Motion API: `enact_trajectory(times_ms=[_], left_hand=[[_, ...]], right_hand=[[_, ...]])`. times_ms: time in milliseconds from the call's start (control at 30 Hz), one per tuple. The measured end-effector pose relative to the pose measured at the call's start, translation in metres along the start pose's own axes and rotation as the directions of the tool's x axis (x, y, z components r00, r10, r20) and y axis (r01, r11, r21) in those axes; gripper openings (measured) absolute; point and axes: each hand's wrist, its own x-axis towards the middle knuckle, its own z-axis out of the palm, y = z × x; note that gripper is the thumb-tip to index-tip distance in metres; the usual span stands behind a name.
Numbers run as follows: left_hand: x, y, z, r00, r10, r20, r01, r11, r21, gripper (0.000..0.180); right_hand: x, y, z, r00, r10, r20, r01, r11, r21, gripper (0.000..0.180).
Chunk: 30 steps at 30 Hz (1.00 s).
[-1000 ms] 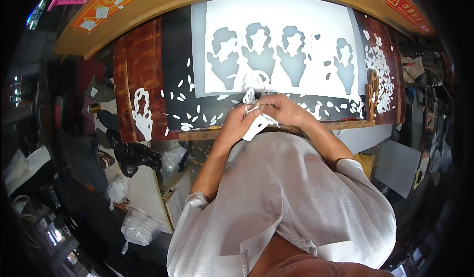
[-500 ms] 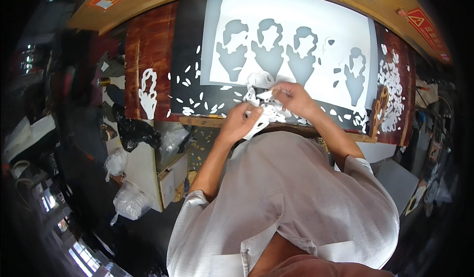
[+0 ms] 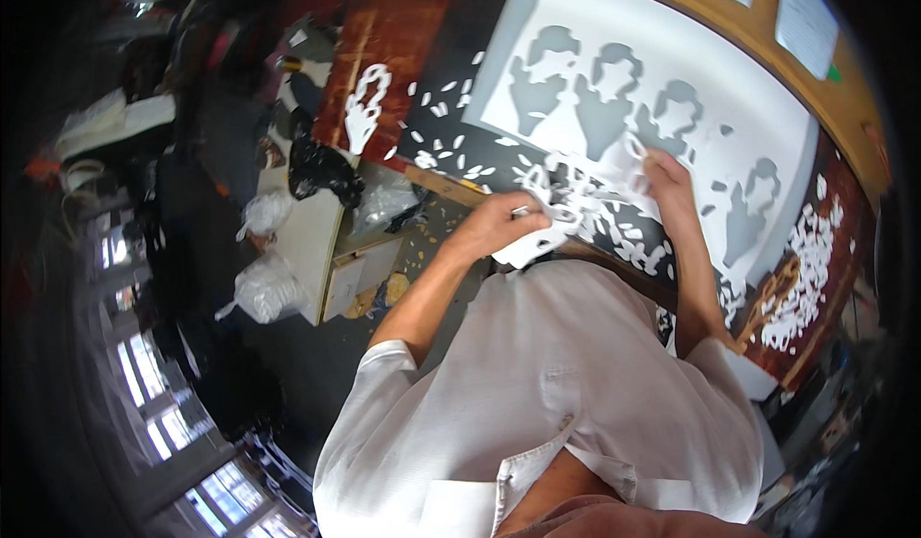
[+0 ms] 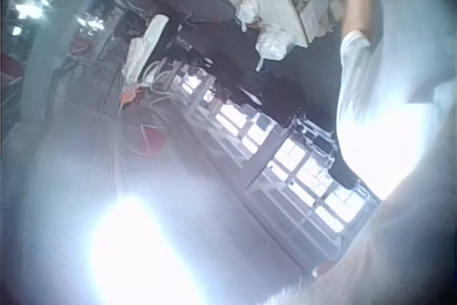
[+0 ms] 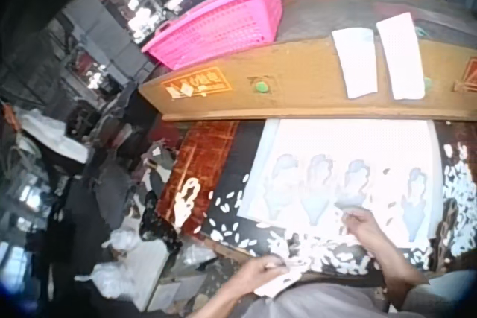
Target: The person repeatedly picks up white paper cutouts from a light table, aligns them with a template, and places them on a wooden board. They handle multiple cutouts one at a time, occasionally adjusting their positions before setting them down.
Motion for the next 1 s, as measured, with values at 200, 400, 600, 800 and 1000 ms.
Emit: enact_trajectory(times_ms=[200, 400, 600, 800, 1000], left_hand=[[-0.007, 0.012, -0.016, 0.992, 0.079, -0.1, -0.085, 0.995, -0.058, 0.076], [-0.014, -0.003, -0.049, 0.999, 0.002, -0.034, -0.011, 0.971, -0.241, 0.082], [-0.006, -0.073, -0.08, 0.968, -0.022, -0.251, -0.124, 0.826, -0.55, 0.073], [0.031, -0.126, -0.131, 0.965, -0.034, -0.26, -0.088, 0.892, -0.444, 0.04], [0.026, -0.112, -0.164, 0.942, 0.18, 0.282, 0.199, 0.375, -0.906, 0.09]], right_hand=[[0.001, 0.001, 0.005, 0.992, -0.105, 0.071, 0.125, 0.891, -0.436, 0.048], [-0.048, 0.009, 0.097, 0.833, 0.382, 0.4, -0.472, 0.868, 0.152, 0.057], [-0.014, 0.001, 0.19, 0.997, 0.028, 0.068, -0.062, 0.827, 0.559, 0.011], [-0.002, -0.034, 0.253, 0.993, 0.12, 0.002, -0.098, 0.798, 0.595, 0.01], [0.003, -0.064, 0.28, 0.994, 0.071, -0.078, -0.023, 0.863, 0.504, 0.008]])
